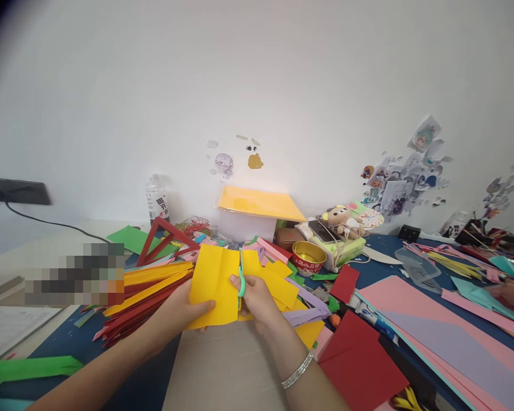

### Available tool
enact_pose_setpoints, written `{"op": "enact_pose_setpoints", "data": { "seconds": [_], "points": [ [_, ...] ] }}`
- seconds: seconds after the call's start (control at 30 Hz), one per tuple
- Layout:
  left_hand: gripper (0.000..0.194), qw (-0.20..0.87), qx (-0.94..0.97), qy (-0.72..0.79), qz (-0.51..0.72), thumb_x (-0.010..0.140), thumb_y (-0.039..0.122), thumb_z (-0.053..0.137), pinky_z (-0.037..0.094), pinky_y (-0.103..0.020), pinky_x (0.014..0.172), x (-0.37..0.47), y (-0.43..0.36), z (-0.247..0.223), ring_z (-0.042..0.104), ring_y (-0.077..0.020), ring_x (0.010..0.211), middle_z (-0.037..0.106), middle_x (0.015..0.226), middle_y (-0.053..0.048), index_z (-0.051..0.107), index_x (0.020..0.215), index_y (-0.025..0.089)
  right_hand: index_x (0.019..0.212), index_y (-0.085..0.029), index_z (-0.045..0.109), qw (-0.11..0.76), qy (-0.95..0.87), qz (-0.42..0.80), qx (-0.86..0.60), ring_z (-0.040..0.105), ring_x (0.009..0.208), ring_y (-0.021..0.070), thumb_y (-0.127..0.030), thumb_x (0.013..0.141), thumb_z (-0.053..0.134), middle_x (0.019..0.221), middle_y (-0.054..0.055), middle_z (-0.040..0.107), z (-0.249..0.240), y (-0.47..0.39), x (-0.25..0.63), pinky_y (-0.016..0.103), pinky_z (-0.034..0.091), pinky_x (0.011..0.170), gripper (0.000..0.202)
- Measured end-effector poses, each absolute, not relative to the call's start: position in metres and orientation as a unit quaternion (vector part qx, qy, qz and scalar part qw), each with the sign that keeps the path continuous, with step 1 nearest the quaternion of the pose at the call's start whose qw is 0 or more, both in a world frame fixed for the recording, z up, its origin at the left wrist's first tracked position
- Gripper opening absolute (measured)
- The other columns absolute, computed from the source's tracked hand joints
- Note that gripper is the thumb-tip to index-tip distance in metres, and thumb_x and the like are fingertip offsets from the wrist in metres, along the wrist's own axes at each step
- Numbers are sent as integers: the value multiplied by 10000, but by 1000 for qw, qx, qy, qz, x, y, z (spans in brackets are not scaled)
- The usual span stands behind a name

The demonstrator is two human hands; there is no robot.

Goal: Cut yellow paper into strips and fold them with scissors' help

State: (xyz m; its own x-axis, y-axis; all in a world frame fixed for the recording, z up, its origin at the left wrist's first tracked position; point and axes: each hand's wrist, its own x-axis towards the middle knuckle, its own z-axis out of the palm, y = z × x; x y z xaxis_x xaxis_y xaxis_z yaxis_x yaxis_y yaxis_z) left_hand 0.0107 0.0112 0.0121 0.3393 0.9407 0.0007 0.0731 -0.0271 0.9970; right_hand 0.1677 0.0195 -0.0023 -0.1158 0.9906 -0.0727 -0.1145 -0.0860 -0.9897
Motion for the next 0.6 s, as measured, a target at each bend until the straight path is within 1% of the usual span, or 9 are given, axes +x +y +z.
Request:
{"op": "enact_pose_setpoints", "data": {
  "seconds": [0.2,0.37,0.6],
  "points": [
    [300,565,591,419,395,629,206,601,450,-271,389,12,12,12,607,-184,481,642,700,-34,456,887,155,658,-137,541,488,-465,578,-460,347,386,51,-560,605,653,480,-45,453,3,16,165,187,175,362,441],
    [319,562,592,422,394,630,210,610,457,-267,393,12,12,11,604,-176,480,641,705,-35,449,899,154,734,-124,584,488,-469,573,-462,421,446,80,-568,616,640,556,-9,531,-2,19,166,194,264,391,463],
    [241,557,596,421,396,630,197,597,450,-262,384,11,14,12,560,-145,400,642,652,-18,486,840,159,749,-116,596,499,-482,569,-442,413,448,76,-559,614,648,565,-12,535,-9,23,166,196,276,401,466]
  ]
}}
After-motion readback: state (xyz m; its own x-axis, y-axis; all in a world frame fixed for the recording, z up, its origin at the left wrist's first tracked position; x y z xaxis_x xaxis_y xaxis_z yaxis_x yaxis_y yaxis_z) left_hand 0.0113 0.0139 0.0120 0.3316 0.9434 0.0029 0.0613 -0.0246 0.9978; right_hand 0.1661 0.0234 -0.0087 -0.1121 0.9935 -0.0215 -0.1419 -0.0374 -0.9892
